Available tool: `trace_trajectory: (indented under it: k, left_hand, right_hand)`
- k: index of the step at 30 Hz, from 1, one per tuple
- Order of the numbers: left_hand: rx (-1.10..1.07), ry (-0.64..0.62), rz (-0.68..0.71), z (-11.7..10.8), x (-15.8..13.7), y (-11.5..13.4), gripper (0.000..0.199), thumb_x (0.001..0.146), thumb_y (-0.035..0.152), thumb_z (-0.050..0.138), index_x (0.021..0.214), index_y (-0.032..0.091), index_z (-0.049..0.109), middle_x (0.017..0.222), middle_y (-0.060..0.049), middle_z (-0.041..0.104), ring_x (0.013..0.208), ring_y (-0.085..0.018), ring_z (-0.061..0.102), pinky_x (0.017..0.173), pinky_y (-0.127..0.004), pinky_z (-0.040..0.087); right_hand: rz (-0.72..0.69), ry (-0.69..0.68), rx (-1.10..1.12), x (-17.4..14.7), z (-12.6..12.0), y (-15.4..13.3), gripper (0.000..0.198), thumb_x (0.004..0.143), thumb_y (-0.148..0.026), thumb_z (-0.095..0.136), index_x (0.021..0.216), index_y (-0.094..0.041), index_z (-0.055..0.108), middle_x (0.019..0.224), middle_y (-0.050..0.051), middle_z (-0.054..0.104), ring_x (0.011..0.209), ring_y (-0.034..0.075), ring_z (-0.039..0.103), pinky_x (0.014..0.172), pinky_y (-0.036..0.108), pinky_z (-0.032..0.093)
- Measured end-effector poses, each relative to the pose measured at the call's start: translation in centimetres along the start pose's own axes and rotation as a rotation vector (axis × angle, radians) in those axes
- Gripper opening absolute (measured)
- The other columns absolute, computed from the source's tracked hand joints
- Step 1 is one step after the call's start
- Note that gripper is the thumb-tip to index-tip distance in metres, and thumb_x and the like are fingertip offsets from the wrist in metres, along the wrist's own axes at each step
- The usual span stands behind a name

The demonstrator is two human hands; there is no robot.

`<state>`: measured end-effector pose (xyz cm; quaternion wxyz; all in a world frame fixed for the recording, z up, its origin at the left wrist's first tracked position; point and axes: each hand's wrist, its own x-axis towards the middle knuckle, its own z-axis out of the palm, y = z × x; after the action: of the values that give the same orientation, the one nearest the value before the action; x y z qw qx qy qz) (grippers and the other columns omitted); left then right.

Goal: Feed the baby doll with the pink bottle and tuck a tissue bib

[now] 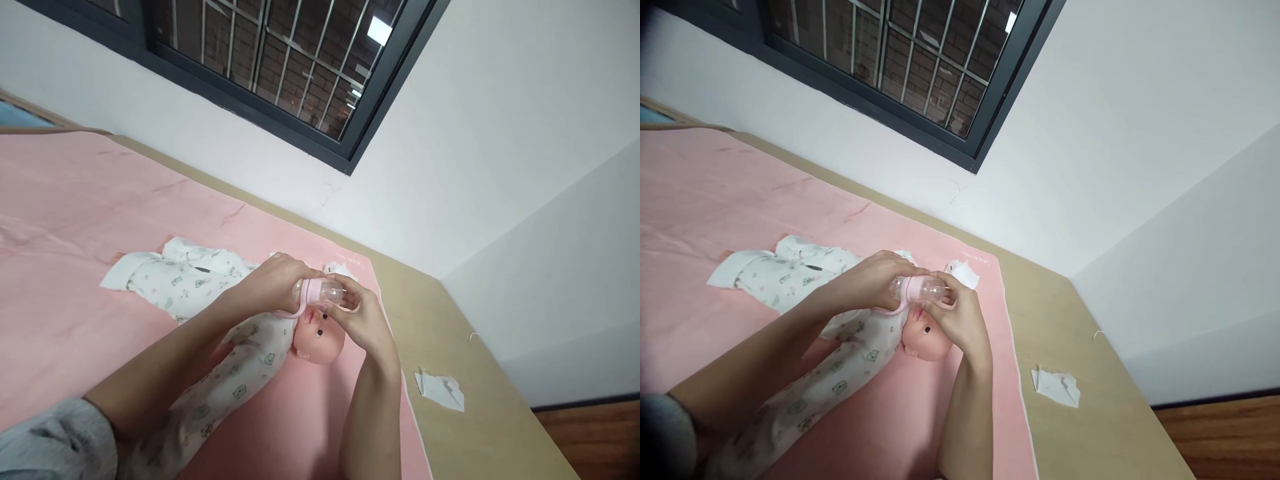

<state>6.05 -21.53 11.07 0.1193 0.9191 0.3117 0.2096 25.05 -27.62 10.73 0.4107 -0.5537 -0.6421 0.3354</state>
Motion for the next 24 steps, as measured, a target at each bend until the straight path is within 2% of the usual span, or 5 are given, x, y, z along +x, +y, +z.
trace_trajectory:
  k: [3, 8, 17, 24]
  left_hand:
    - [-0.02, 0.012, 0.014, 0.0, -0.1, -0.3, 0.06, 0.055, 0.01, 0.049, 0.108, 0.031, 0.068, 0.066, 0.002, 0.064, 0.065, -0.02, 0.058, 0.061, -0.027, 0.036]
    - [-0.026, -0.029, 0.05, -0.2, -0.2, -0.7, 0.051, 0.057, 0.011, 0.05, 0.099, 0.03, 0.071, 0.064, 0.002, 0.062, 0.061, -0.018, 0.056, 0.059, -0.026, 0.035]
    - [0.03, 0.031, 0.09, -0.1, -0.3, -1.4, 0.055, 0.058, 0.011, 0.052, 0.108, 0.03, 0.067, 0.076, 0.002, 0.067, 0.072, -0.019, 0.059, 0.072, -0.029, 0.039]
    - [0.0, 0.037, 0.088, -0.4, -0.5, -1.4, 0.054, 0.057, 0.013, 0.052, 0.105, 0.03, 0.067, 0.072, 0.002, 0.064, 0.067, -0.018, 0.057, 0.062, -0.028, 0.037]
  right_hand:
    - [-0.001, 0.002, -0.025, -0.1, 0.1, -0.1, 0.045, 0.07, -0.026, 0.078, 0.113, -0.022, 0.066, 0.11, 0.005, 0.071, 0.095, 0.02, 0.069, 0.088, 0.036, 0.055]
    - [-0.025, -0.004, -0.051, -0.3, 0.3, -0.2, 0.045, 0.071, -0.023, 0.076, 0.115, -0.022, 0.066, 0.111, 0.005, 0.071, 0.098, 0.022, 0.069, 0.092, 0.038, 0.054]
    - [-0.153, 0.008, -0.214, -0.4, 0.2, -0.4, 0.049, 0.075, -0.024, 0.074, 0.122, -0.023, 0.064, 0.12, 0.004, 0.068, 0.105, 0.022, 0.066, 0.094, 0.036, 0.054]
    - [-0.214, 0.0, -0.237, -0.4, -0.1, -0.3, 0.048, 0.074, -0.023, 0.075, 0.121, -0.024, 0.065, 0.12, 0.004, 0.068, 0.108, 0.024, 0.065, 0.093, 0.037, 0.055]
